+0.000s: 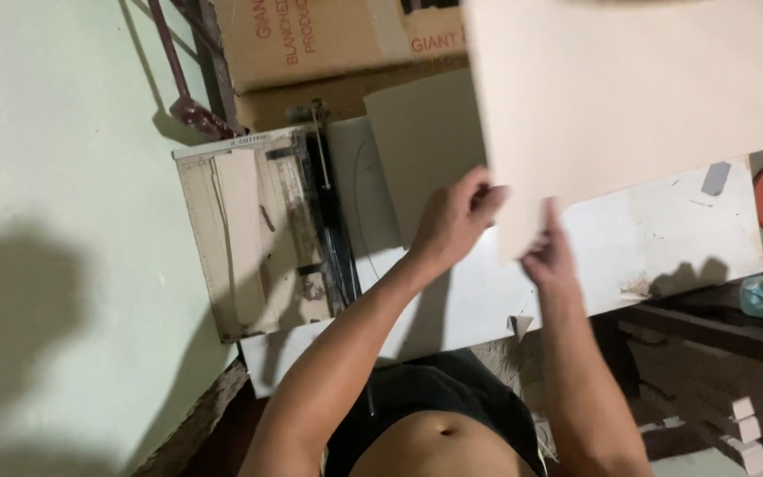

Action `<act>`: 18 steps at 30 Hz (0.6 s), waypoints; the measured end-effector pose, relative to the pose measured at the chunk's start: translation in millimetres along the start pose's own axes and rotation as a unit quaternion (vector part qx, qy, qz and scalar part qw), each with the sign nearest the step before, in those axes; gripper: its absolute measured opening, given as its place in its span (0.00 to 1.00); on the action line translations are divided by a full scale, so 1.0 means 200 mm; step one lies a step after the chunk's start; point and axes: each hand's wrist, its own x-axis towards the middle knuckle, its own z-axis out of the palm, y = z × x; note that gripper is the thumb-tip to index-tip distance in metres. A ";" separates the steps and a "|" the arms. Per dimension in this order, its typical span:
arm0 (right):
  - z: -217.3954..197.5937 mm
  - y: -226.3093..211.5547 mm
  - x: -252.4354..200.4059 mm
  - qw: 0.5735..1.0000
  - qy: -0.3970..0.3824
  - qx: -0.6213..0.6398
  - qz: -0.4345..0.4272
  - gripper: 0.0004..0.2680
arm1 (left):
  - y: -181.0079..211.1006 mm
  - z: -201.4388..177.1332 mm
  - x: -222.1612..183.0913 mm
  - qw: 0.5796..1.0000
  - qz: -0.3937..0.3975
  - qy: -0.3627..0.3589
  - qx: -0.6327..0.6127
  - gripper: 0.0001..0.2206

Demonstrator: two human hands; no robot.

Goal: Using a manual lever-style paper cutter to cut cardboard sheets into smaller strips.

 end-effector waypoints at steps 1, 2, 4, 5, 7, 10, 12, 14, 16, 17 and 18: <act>-0.07 -0.04 -0.01 0.998 -0.015 0.038 -0.051 0.22 | 0.07 -0.03 -0.05 0.997 0.057 -0.024 -0.042 0.10; -0.13 -0.08 -0.03 0.992 -0.032 0.075 -0.100 0.23 | 0.14 -0.07 -0.10 0.989 0.112 -0.047 -0.082 0.08; -0.15 -0.01 -0.08 0.991 -0.051 0.038 -0.119 0.19 | -0.02 -0.20 -0.16 0.988 0.107 -0.008 -0.112 0.08; -0.15 0.02 -0.11 0.987 -0.072 0.003 -0.141 0.15 | -0.09 -0.27 -0.19 0.984 0.106 0.030 -0.141 0.09; -0.23 0.23 0.03 0.984 -0.034 -0.098 -0.143 0.18 | -0.40 -0.48 -0.25 0.991 0.042 0.074 -0.106 0.10; -0.41 0.55 0.28 0.971 -0.005 -0.208 -0.118 0.21 | -0.58 -0.70 -0.48 0.982 -0.126 0.132 -0.047 0.13; -0.45 0.68 0.27 0.973 -0.011 -0.212 -0.095 0.21 | -0.64 -0.78 -0.64 0.964 -0.226 0.139 -0.022 0.15; -0.38 0.73 0.07 0.982 0.003 -0.175 -0.078 0.19 | -0.76 -0.83 -0.79 0.952 -0.283 0.091 0.076 0.16; -0.27 0.81 -0.21 0.978 0.010 -0.197 -0.062 0.21 | -0.94 -0.85 -0.88 0.941 -0.314 0.078 0.096 0.17; -0.21 0.84 -0.35 0.975 0.018 -0.218 -0.051 0.23 | -1.03 -0.85 -0.91 0.931 -0.340 0.063 0.115 0.18; -0.27 0.96 -0.20 0.974 0.018 -0.219 -0.048 0.23 | -1.08 -0.85 -0.92 0.930 -0.342 0.063 0.115 0.18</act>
